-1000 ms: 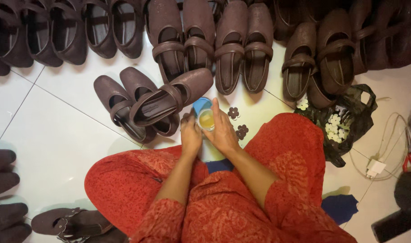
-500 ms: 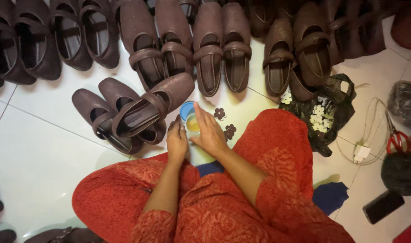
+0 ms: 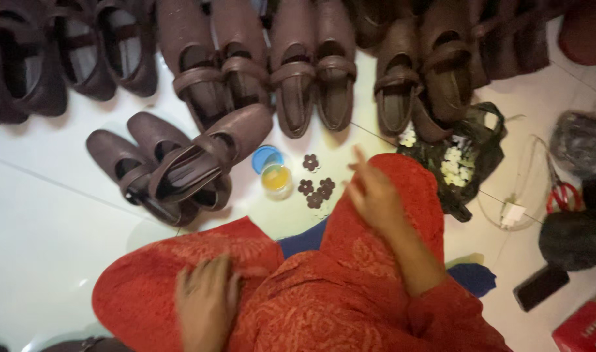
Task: The person sits on the floor surrounded by brown shoes and applies small flower-shaped decorations to the straps of several shoes. They pick up each shoe, attach a decoration, and place it back down, repeating the process for multiple pairs.
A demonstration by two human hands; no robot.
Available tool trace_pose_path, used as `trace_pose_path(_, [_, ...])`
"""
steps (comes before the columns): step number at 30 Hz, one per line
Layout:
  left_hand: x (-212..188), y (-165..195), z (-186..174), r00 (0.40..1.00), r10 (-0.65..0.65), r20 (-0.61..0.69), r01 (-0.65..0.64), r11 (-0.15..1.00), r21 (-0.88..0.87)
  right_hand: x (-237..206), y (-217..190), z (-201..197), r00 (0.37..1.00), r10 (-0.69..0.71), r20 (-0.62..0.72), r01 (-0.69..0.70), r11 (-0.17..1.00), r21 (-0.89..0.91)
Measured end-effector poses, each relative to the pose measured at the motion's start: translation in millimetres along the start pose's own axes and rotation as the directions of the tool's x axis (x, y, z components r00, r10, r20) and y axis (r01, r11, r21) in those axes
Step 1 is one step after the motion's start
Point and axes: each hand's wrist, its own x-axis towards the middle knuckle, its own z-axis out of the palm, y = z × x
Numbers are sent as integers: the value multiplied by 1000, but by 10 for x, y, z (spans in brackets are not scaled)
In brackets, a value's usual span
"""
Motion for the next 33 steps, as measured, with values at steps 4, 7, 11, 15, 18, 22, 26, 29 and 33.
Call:
trace_pose_path(4, [-505,-477,62,978,-71,-197,73,997,5,114,553,-492,902,-84,-424,44,994,-102])
trace_pose_path(7, [-651,-722,255,977,-104,-183,106,994,-1,380,967,-641,911,29,-411,-67,995,-78])
trace_pose_path(11, [-665,-926,414,974,-20,-227,28,999,29,636,1236,-556,960,-167,-226,57,903,-426])
trace_pose_path(15, [-640,-958,483,955,-10,-297,30,998,64,738,1227,-453,952,-248,-177,127,851,-510])
trace_pose_path(18, [-580,-978,497,942,36,-335,-6,996,92,730,1206,-441,943,-287,-170,158,833,-530])
trace_pose_path(22, [-523,-1015,472,950,77,-302,-36,989,140,669,1189,-428,952,-247,-179,122,846,-520])
trace_pose_path(26, [-515,-1032,475,955,93,-281,-49,986,162,648,1250,-396,991,-101,-88,36,834,-551])
trace_pose_path(29, [-528,-1028,468,957,96,-275,-50,984,170,608,1331,-334,975,-151,-166,61,890,-452])
trace_pose_path(33, [-581,-929,445,955,-3,-297,62,979,192,475,1388,-341,912,-290,-288,206,935,-290])
